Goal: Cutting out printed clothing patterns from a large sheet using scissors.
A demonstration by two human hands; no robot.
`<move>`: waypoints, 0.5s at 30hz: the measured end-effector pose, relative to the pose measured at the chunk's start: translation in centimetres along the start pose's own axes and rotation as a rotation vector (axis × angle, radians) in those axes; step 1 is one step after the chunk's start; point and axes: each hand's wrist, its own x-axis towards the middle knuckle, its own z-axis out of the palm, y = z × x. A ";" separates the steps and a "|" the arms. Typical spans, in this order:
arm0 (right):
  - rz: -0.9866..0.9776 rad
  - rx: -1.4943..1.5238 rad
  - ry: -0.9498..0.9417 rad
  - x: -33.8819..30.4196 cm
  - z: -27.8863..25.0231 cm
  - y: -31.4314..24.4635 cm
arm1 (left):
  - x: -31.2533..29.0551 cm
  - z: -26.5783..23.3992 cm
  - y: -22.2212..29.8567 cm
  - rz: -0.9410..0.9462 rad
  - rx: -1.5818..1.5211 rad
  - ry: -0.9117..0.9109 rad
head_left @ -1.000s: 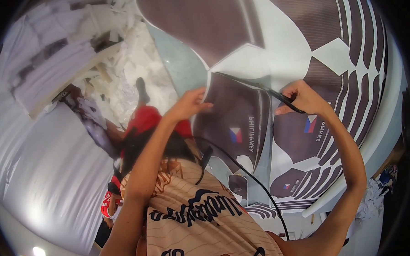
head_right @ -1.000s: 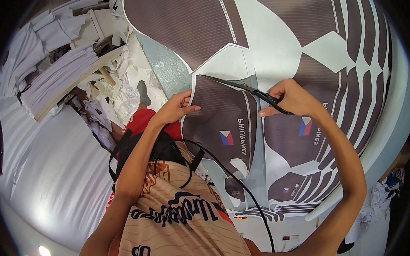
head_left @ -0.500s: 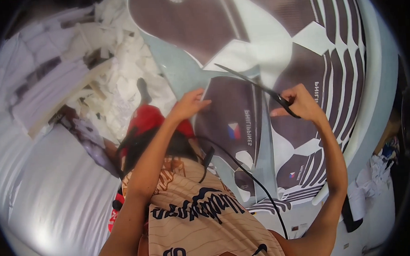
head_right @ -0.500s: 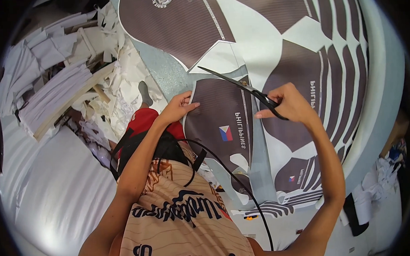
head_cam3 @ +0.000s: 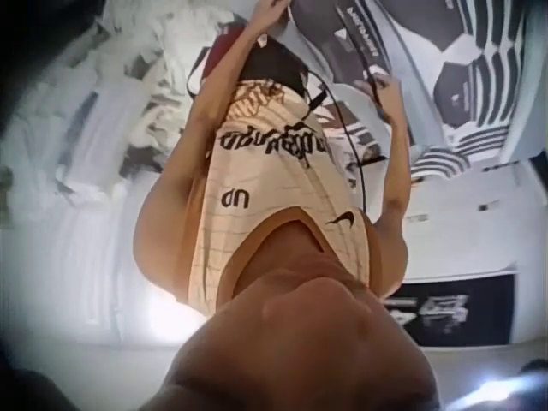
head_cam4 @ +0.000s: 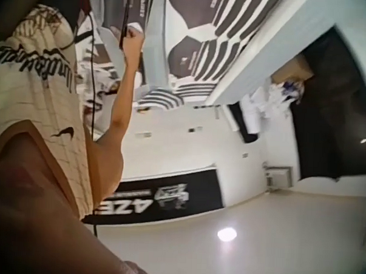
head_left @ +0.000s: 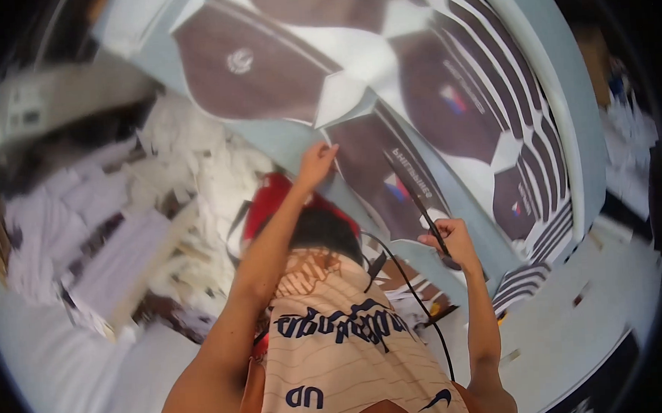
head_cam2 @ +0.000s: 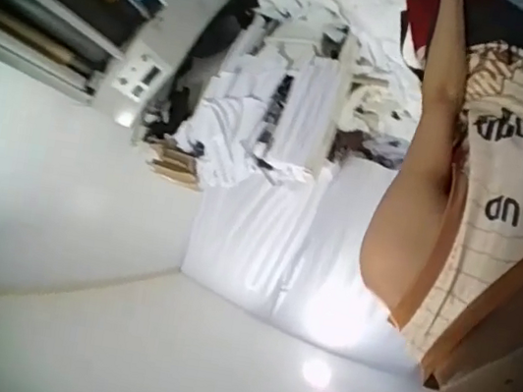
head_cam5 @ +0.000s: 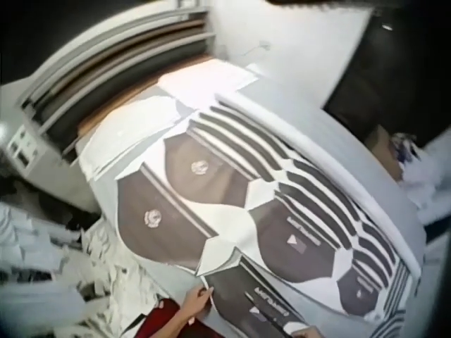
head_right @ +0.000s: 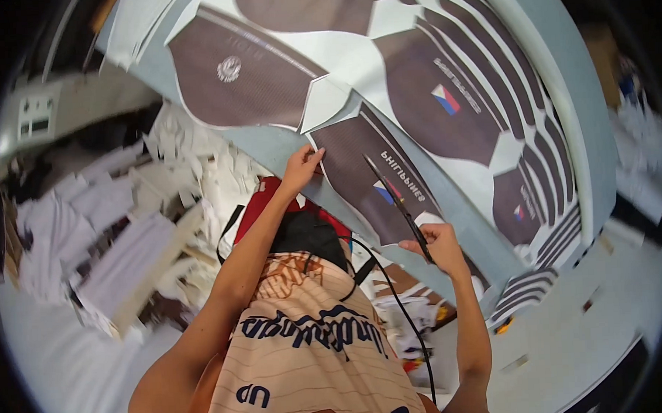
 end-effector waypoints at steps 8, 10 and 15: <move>0.098 0.324 0.458 -9.8 15.1 7.0 | 5.0 0.6 -1.6 -0.159 0.150 -0.543; 0.155 0.591 0.559 -11.3 20.0 8.0 | 5.4 0.6 -2.0 -0.230 0.121 -0.660; 0.130 0.838 0.813 -9.8 28.6 7.1 | 8.1 0.5 -2.7 -0.171 0.209 -0.824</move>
